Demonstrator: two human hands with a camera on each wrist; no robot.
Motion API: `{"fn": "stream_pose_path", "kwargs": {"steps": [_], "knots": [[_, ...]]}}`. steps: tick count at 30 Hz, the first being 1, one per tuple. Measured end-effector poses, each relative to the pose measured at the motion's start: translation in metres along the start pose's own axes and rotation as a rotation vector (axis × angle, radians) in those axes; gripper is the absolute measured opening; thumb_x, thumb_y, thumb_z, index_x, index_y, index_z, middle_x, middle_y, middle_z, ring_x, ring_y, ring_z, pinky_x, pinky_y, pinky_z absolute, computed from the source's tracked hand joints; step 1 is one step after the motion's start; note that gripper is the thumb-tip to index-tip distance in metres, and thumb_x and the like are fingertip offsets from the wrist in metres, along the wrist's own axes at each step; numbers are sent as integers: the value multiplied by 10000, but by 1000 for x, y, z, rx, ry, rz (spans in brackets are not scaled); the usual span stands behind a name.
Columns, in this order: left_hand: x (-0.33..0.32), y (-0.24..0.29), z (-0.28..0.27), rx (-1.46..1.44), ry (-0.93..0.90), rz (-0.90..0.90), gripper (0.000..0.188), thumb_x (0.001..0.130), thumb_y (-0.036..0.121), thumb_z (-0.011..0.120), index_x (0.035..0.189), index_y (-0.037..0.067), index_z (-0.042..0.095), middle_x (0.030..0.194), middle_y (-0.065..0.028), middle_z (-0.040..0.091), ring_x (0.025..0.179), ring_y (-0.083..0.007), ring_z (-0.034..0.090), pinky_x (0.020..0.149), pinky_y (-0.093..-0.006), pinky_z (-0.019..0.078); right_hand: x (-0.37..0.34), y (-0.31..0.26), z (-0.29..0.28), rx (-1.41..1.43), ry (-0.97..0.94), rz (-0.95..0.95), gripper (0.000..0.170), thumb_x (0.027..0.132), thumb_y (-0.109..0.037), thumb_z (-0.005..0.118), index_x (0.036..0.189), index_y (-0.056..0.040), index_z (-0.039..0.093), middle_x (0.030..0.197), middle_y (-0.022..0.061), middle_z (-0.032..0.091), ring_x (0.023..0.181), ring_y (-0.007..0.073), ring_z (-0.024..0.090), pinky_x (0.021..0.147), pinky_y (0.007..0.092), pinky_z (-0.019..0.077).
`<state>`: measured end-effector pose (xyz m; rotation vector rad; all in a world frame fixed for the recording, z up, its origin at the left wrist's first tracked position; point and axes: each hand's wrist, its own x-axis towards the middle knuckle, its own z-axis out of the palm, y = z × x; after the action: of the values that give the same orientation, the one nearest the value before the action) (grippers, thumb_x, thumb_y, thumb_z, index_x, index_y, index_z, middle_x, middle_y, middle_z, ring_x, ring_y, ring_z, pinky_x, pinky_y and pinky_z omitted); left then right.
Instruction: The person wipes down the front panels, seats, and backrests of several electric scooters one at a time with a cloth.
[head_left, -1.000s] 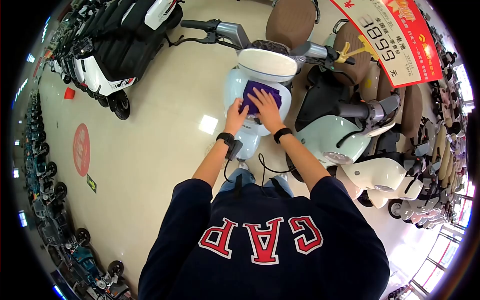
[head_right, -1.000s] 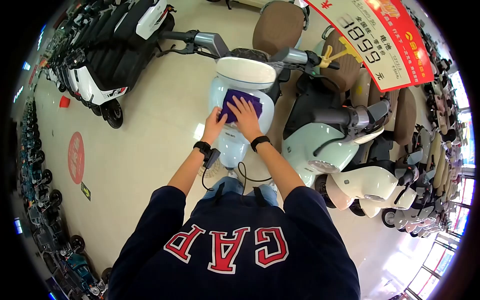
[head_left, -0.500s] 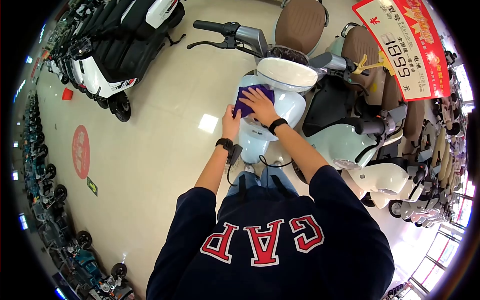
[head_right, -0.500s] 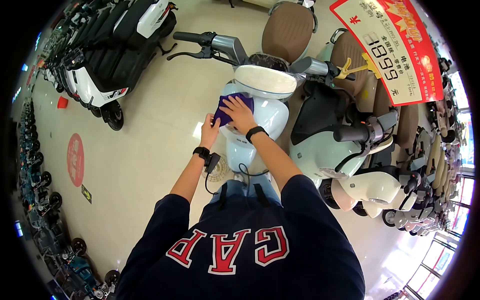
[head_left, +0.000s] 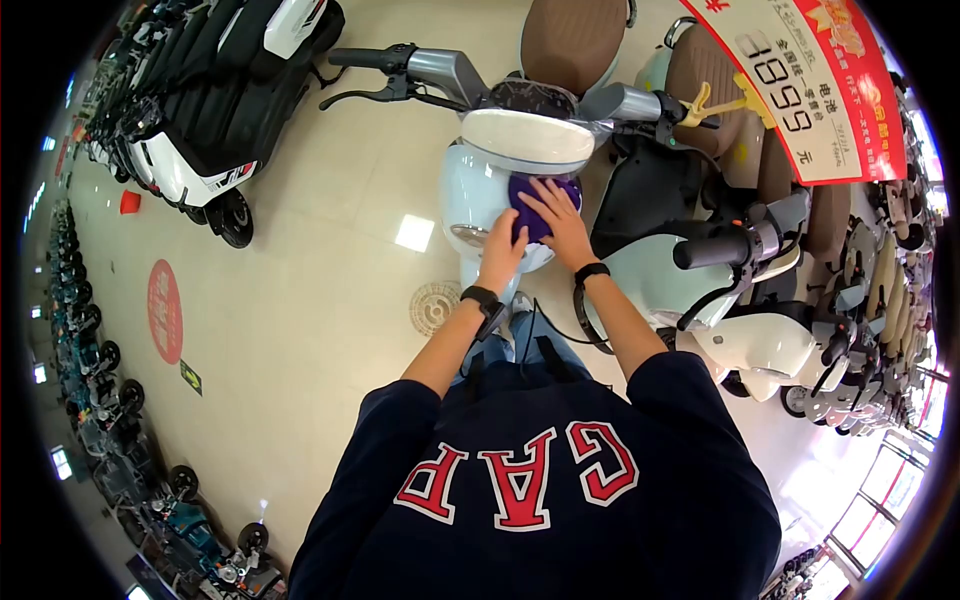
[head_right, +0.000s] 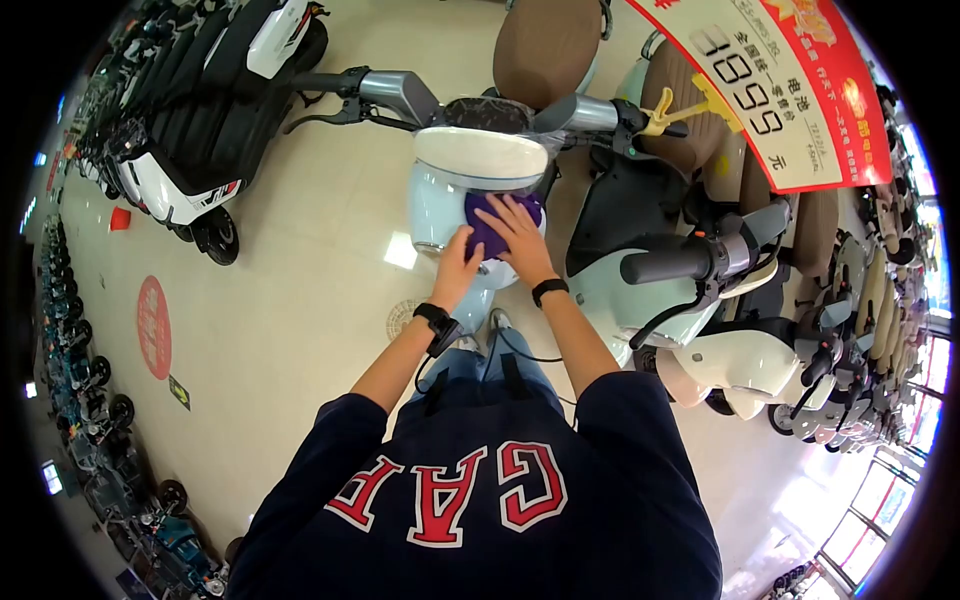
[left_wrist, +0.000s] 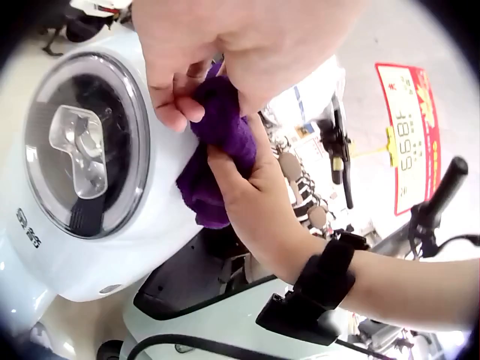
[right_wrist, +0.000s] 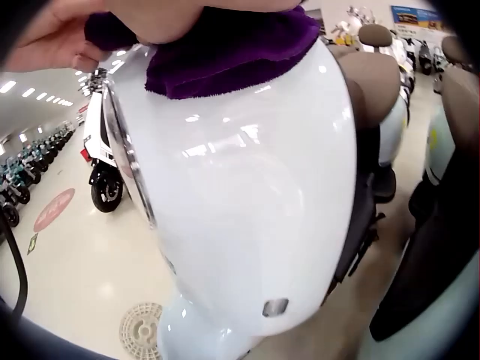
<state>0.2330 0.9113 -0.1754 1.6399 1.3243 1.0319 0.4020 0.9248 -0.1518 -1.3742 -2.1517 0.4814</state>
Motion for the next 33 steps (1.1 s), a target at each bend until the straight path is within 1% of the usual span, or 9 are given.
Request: {"fn": "stream_pose_path", "kwargs": {"steps": [5,9,12,17,21,22,26,30,33], "knots": [[-4,11,40,96,-147,63,292,909,62,593,1165,-14,476,1090,-269,586,1005,-473,563,865,-487,471,-49,35,13,180,94,177,983,586,60,772,1471,-230,456,1613,37,296,1485,321,262,1176,441,351],[-30,-6,42,23,-197,-9,276,914,71,601,1148,-2,475,1061,-255,595,980,-457,581,854,-468,480,-77,32,19,152,-19,174,1019,601,38,787,1510,-196,389,1643,82,204,1500,328,223,1173,429,353],[-51,-8,18,-53,-242,-126,256,930,89,610,1135,18,474,973,-228,602,911,-401,616,820,-424,491,-85,18,23,88,-102,74,1061,604,-60,839,1534,-205,350,1646,103,187,1502,367,201,1205,470,282],[-57,-10,-25,-55,8,-216,216,955,103,608,1123,20,501,917,-158,626,811,-266,625,744,-366,503,-33,-19,25,50,-134,-90,1055,592,-101,850,1526,-219,374,1644,86,205,1510,382,165,1222,527,204],[-39,-32,-53,-111,180,-309,202,974,120,597,1127,21,510,871,-112,639,776,-196,623,714,-337,506,21,-40,36,-14,-82,-210,966,599,-125,855,1475,-207,456,1617,73,284,1493,360,224,1223,516,199],[-35,-42,-55,-89,252,-228,168,989,134,588,1097,29,513,827,-87,630,686,-147,601,628,-312,493,32,-40,42,-29,-88,-236,915,604,-150,852,1444,-196,494,1603,76,314,1484,352,247,1226,509,189],[-40,-67,-51,-308,340,-342,136,1017,158,555,1077,54,493,755,-63,588,528,-93,504,483,-272,429,52,-41,59,-53,-97,-303,822,583,-143,831,1362,-177,573,1571,77,375,1473,339,276,1228,498,185],[-51,-59,-23,-389,504,-446,174,1035,204,530,1109,57,476,757,-72,587,524,-111,533,480,-276,443,54,-46,57,-79,-146,-316,819,565,-121,824,1346,-184,584,1567,71,380,1474,332,278,1229,494,187],[-56,-47,-20,-426,484,-493,179,1052,211,496,1130,56,455,835,-54,552,577,-87,513,528,-255,460,52,-45,58,-63,-129,-341,817,558,-95,819,1336,-194,590,1553,51,404,1463,325,301,1228,490,198]]}}
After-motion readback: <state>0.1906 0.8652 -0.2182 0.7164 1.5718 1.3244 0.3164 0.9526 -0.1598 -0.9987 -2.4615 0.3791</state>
